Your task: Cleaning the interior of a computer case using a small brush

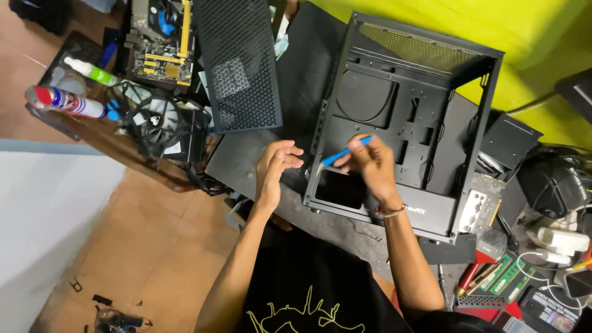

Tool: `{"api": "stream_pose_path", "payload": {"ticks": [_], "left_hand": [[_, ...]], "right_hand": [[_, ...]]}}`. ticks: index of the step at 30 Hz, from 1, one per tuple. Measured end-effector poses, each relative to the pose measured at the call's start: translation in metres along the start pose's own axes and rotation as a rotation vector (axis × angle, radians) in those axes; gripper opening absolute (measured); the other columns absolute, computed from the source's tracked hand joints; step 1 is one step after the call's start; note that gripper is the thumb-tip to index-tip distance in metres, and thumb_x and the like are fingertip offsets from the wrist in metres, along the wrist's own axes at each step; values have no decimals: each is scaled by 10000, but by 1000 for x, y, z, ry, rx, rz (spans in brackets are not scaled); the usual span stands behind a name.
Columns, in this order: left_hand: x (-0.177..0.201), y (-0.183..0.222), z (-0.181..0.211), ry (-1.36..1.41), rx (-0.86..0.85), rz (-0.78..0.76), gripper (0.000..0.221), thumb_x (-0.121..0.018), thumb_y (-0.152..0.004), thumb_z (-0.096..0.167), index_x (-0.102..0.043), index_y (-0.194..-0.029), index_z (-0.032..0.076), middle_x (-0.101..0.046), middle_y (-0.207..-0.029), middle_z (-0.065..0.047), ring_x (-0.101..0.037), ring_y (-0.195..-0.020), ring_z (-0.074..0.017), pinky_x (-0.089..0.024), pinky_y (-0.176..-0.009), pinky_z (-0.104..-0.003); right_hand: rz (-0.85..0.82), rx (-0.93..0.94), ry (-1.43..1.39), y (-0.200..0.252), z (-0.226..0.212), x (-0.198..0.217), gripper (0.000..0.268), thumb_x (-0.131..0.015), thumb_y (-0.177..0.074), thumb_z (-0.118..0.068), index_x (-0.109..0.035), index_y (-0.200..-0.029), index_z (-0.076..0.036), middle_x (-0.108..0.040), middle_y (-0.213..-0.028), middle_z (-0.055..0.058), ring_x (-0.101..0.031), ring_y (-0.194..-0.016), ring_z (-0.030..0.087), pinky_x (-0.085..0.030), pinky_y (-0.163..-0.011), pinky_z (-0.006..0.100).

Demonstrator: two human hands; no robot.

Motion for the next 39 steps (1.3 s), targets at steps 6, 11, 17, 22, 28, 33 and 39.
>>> {"api": "stream_pose_path", "payload": {"ticks": [6, 11, 17, 22, 28, 33, 39], "left_hand": [[-2, 0, 0, 29, 22, -14, 391, -360, -896, 321, -507, -1039, -12, -585, -886, -193, -599, -732, -235, -509, -691, -321], [-11, -6, -3, 49, 28, -62, 397, -366, -895, 327, -508, -1043, -12, -583, -887, -198, -600, -735, -239, -510, -693, -327], [-35, -13, -4, 76, 12, -161, 413, -366, -890, 351, -504, -1048, -5, -581, -879, -189, -596, -727, -225, -509, -683, -326], [-51, -15, -10, 77, 14, -218, 422, -365, -887, 367, -506, -1045, 2, -583, -872, -185, -600, -726, -222, -509, -673, -324], [-51, -12, -12, 90, 24, -217, 422, -360, -889, 363, -505, -1045, -1, -579, -867, -191, -597, -719, -223, -507, -672, -325], [-43, -8, -11, 83, 36, -202, 414, -363, -888, 349, -506, -1044, -7, -581, -866, -192, -597, -715, -223, -505, -673, -326], [-56, -1, -5, 73, 59, -284, 410, -360, -888, 350, -503, -1045, -1, -582, -883, -192, -604, -727, -228, -503, -682, -329]], "right_hand": [[209, 90, -27, 3, -6, 16, 96, -414, -916, -107, -465, -936, -29, -597, -875, 224, -632, -759, 295, -552, -595, 352], [157, 4, -139, 29, 15, -6, 182, -382, -915, -146, -452, -920, 21, -592, -729, 229, -629, -607, 286, -532, -475, 325], [149, 74, -152, 60, 28, -16, 221, -358, -903, -81, -506, -952, 75, -548, -577, 199, -592, -463, 261, -513, -383, 310], [205, 93, -163, 76, 25, -8, 256, -366, -900, -71, -536, -999, 94, -518, -548, 176, -565, -439, 232, -510, -353, 301], [180, 13, -111, 85, 28, -5, 256, -383, -895, -74, -561, -943, 102, -563, -583, 183, -574, -447, 214, -504, -362, 287], [123, -71, -75, 79, 28, -3, 288, -380, -907, -105, -569, -837, 100, -550, -503, 173, -548, -358, 199, -467, -304, 272], [12, -153, 112, 54, 26, 9, 366, -360, -921, -196, -561, -751, 58, -500, -421, 128, -494, -281, 174, -411, -252, 263]]}}
Point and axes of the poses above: each hand's wrist, its own y-axis away from the middle knuckle, its own x-axis out of the back of the hand, z = x × y, the point moved 5 cm from there along -y, towards the middle knuckle
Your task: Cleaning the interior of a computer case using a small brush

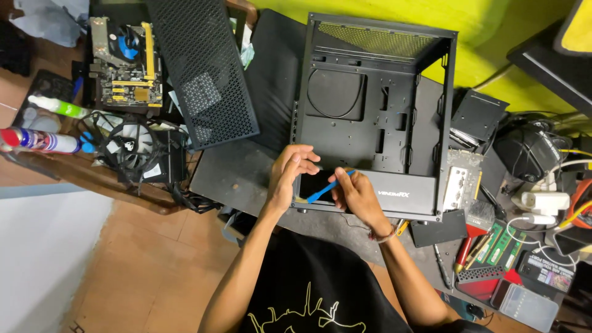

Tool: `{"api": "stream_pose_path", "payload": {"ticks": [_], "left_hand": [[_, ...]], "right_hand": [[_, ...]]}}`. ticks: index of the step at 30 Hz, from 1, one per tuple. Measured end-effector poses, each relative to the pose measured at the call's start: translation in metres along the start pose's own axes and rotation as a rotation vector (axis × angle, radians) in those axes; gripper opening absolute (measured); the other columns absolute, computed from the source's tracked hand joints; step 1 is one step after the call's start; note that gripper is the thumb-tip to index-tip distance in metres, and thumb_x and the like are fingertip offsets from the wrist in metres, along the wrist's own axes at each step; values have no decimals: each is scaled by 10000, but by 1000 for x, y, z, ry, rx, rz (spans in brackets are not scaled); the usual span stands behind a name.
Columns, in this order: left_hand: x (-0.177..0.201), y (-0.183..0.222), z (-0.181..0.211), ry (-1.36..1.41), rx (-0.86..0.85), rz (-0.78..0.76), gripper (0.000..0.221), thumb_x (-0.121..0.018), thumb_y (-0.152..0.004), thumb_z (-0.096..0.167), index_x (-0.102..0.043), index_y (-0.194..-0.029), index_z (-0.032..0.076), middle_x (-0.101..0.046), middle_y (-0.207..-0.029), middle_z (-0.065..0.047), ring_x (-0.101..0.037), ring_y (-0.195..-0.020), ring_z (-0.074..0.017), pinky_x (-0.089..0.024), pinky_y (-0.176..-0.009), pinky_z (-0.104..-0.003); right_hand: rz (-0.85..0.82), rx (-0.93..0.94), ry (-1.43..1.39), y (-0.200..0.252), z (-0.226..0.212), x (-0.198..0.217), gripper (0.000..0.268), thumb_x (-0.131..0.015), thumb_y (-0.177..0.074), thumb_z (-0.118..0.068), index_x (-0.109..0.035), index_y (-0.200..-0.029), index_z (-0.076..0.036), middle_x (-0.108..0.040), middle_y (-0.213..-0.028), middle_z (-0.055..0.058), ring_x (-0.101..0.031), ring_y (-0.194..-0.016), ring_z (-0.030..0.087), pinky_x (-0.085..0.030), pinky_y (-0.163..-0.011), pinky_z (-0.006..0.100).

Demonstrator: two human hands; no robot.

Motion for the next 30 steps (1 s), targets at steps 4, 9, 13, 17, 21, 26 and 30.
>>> {"api": "stream_pose_path", "payload": {"ticks": [4, 9, 13, 17, 21, 26, 30], "left_hand": [[-14, -2, -9, -21, 17, -68, 414, -360, -885, 366, -509, -1045, 14, -590, -887, -180, -613, -726, -221, -502, -678, -322], [-50, -3, -32, -44, 109, -238, 421, -360, -884, 385, -519, -1043, 29, -598, -885, -169, -616, -727, -227, -493, -676, -337], [-80, -8, -49, 27, 146, -366, 409, -378, -892, 352, -516, -1042, -3, -578, -891, -196, -603, -738, -247, -501, -693, -344], [-102, -12, -49, 21, 171, -434, 407, -379, -888, 343, -515, -1040, -9, -576, -890, -203, -608, -740, -256, -504, -697, -348], [-110, -13, -57, 26, 195, -475, 416, -378, -888, 350, -516, -1047, -9, -576, -887, -201, -603, -735, -253, -505, -696, -353], [-111, -18, -62, 56, 227, -478, 412, -373, -894, 334, -505, -1060, -19, -571, -901, -207, -600, -735, -257, -508, -695, -354], [-110, -20, -65, 67, 244, -475, 407, -364, -896, 321, -501, -1064, -24, -566, -902, -206, -600, -728, -255, -509, -691, -351]], "right_hand": [[-13, -21, 54, -1, -7, 22, 318, -374, -913, -187, -538, -758, 37, -485, -410, 123, -488, -284, 168, -408, -260, 255], [41, -28, 239, 17, -25, 71, 257, -431, -877, -168, -543, -698, -22, -467, -396, 78, -459, -322, 145, -390, -336, 255], [168, -16, 318, 42, -22, 123, 235, -460, -852, -156, -558, -702, -3, -494, -422, 106, -496, -386, 184, -427, -410, 286], [474, 149, 757, 69, -16, 167, 256, -496, -905, -276, -577, -777, -69, -547, -490, 103, -535, -501, 270, -437, -542, 355], [686, 551, 912, 91, -25, 151, 128, -494, -890, -89, -514, -772, -45, -508, -812, 132, -526, -810, 335, -429, -704, 383], [752, 552, 1041, 87, 32, 106, 68, -550, -820, -118, -570, -756, -130, -558, -800, 45, -561, -709, 237, -454, -624, 319], [752, 423, 1208, 79, -2, 72, 70, -562, -823, -239, -566, -804, -172, -494, -856, 44, -519, -714, 235, -441, -589, 333]]}}
Point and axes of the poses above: each hand's wrist, its own y-axis away from the middle knuckle, its own x-axis out of the back of the hand, z = x × y, the point moved 5 cm from there along -y, towards the middle knuckle
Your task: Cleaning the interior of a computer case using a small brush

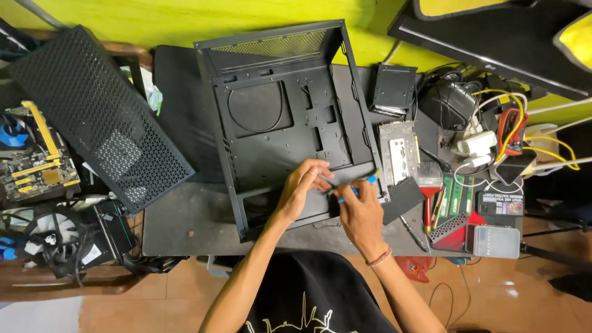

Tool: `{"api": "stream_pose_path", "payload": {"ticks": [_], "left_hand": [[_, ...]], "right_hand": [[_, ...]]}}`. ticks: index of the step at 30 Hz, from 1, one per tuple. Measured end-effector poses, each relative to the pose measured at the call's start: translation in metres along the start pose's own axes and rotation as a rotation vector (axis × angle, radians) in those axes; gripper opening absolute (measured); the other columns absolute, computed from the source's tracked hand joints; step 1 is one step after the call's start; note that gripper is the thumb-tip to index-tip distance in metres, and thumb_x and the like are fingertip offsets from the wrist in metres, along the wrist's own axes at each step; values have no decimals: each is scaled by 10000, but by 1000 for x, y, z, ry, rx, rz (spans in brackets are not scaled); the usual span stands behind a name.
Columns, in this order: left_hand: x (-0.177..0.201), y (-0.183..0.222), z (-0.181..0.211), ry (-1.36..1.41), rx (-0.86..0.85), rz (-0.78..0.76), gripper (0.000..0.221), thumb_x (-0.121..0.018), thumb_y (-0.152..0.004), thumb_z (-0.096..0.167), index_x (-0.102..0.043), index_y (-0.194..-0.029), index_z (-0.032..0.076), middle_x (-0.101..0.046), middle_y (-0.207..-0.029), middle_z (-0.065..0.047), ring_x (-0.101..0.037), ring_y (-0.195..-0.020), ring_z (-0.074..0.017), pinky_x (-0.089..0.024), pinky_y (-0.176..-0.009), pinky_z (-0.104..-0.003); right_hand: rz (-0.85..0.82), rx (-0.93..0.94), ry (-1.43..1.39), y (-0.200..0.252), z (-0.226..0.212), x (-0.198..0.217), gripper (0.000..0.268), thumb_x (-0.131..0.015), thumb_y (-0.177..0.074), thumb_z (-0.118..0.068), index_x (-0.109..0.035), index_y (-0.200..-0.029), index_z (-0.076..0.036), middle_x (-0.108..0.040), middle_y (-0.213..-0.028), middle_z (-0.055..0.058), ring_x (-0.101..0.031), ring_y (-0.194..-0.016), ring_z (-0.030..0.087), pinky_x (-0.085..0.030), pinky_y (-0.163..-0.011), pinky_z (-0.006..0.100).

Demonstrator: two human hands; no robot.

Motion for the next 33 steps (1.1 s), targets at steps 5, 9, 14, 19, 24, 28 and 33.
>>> {"api": "stream_pose_path", "payload": {"ticks": [5, 9, 14, 19, 24, 28, 33], "left_hand": [[5, -3, 12, -39, -10, 37, 400, -366, -896, 322, -505, -1063, -13, -570, -929, -205, -594, -779, -255, -496, -734, -359], [17, -7, 24, -119, -30, 100, 400, -362, -898, 329, -513, -1061, -4, -577, -946, -204, -585, -837, -261, -479, -787, -364], [24, -8, 26, -128, -16, 122, 436, -363, -886, 374, -508, -1074, 8, -583, -937, -189, -594, -825, -257, -481, -773, -381], [22, -7, 20, -142, -8, 95, 411, -365, -889, 362, -513, -1067, 21, -592, -927, -169, -601, -820, -234, -479, -770, -357], [24, 1, 30, -133, -27, 106, 448, -367, -879, 394, -507, -1065, 11, -591, -917, -181, -607, -802, -244, -486, -758, -362], [35, 17, 38, -126, -49, 155, 444, -365, -881, 390, -506, -1061, 9, -586, -914, -181, -600, -794, -240, -485, -758, -361], [67, 46, 50, -100, -188, 348, 451, -346, -883, 381, -506, -1051, -5, -584, -867, -186, -603, -739, -233, -499, -706, -335]], "right_hand": [[-78, -24, -147, -18, 9, -31, 95, -520, -851, -193, -527, -797, -115, -447, -821, 103, -491, -675, 326, -430, -606, 390], [-86, -9, -285, -47, 6, -24, 96, -495, -871, -159, -519, -799, -101, -454, -844, 108, -498, -714, 335, -427, -639, 394], [-109, -2, -73, -50, 14, -15, 131, -497, -877, -225, -518, -791, -128, -445, -758, 64, -495, -667, 276, -420, -612, 372], [-250, 19, 147, -38, 2, -10, 178, -485, -865, -303, -515, -762, -161, -474, -672, 29, -527, -610, 249, -414, -578, 368], [-328, 12, 279, -21, 8, -28, 161, -496, -815, -291, -478, -734, -153, -506, -529, 42, -555, -468, 278, -426, -491, 395], [-606, -193, -7, -42, -4, -8, 301, -428, -852, -372, -485, -734, -101, -562, -545, 135, -597, -595, 376, -443, -579, 455], [-754, -330, -491, -52, -38, -15, 359, -417, -862, -392, -463, -677, -88, -555, -558, 169, -585, -671, 407, -424, -614, 459]]}}
Point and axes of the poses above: each hand's wrist, its own y-axis away from the middle knuckle, its own x-axis out of the back of the hand, z = x × y, the point moved 5 cm from there along -y, towards the middle knuckle
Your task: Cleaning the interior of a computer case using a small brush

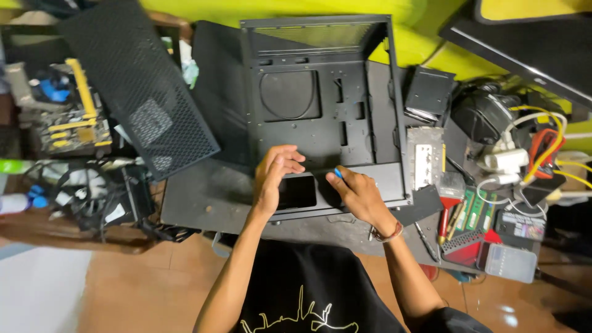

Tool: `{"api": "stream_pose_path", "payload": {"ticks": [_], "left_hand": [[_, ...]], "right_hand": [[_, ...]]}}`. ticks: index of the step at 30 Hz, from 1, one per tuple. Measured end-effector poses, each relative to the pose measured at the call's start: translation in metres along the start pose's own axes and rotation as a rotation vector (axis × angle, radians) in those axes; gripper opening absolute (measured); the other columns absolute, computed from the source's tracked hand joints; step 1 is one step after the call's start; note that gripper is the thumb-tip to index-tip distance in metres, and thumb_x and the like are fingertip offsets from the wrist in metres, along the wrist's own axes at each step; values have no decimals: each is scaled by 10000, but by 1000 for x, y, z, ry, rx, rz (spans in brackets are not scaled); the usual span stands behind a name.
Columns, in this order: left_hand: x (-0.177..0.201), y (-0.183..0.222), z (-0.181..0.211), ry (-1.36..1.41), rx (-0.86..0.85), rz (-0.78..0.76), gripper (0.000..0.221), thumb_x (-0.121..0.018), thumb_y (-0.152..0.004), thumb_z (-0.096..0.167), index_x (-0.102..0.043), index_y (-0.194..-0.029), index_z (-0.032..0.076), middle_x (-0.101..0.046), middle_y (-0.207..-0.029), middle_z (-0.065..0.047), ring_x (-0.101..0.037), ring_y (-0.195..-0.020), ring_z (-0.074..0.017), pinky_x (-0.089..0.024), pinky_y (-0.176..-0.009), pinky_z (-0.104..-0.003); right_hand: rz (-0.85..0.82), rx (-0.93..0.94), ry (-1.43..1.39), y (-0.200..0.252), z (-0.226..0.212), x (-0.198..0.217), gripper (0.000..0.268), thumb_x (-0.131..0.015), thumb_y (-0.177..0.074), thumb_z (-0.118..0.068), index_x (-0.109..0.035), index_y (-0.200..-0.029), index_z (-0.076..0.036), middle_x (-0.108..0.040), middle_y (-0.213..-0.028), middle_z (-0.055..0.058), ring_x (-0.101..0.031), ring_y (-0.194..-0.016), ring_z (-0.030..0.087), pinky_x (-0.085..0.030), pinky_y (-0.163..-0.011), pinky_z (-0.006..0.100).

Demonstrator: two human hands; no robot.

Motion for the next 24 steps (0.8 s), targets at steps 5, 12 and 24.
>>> {"api": "stream_pose_path", "payload": {"ticks": [5, 12, 24], "left_hand": [[41, 18, 7, 15, -43, 158, 445, -326, -892, 376, -496, -1052, -3, -578, -873, -171, -594, -744, -215, -493, -704, -318], [66, 43, 3, 51, -47, 285, 422, -303, -903, 360, -491, -1049, 12, -577, -869, -163, -591, -726, -208, -494, -693, -313], [62, 42, 1, 101, -28, 305, 430, -307, -904, 373, -496, -1058, 19, -584, -864, -163, -598, -717, -198, -501, -682, -296]], "right_hand": [[-90, 134, -390, -27, -5, -44, 323, -402, -890, -311, -481, -650, -109, -495, -516, 59, -477, -501, 202, -401, -527, 315], [-314, 170, -1218, -39, -21, -90, 225, -367, -912, -275, -420, -834, -71, -533, -721, 148, -474, -507, 184, -469, -570, 328], [-136, 146, -1467, -68, -8, -72, 227, -372, -898, -330, -410, -875, -108, -546, -918, 128, -580, -721, 226, -504, -715, 350]]}}
Point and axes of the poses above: each hand's wrist, its own y-axis away from the middle knuckle, its own x-axis out of the back of the hand, z = x × y, the point moved 5 cm from there along -y, towards the middle knuckle
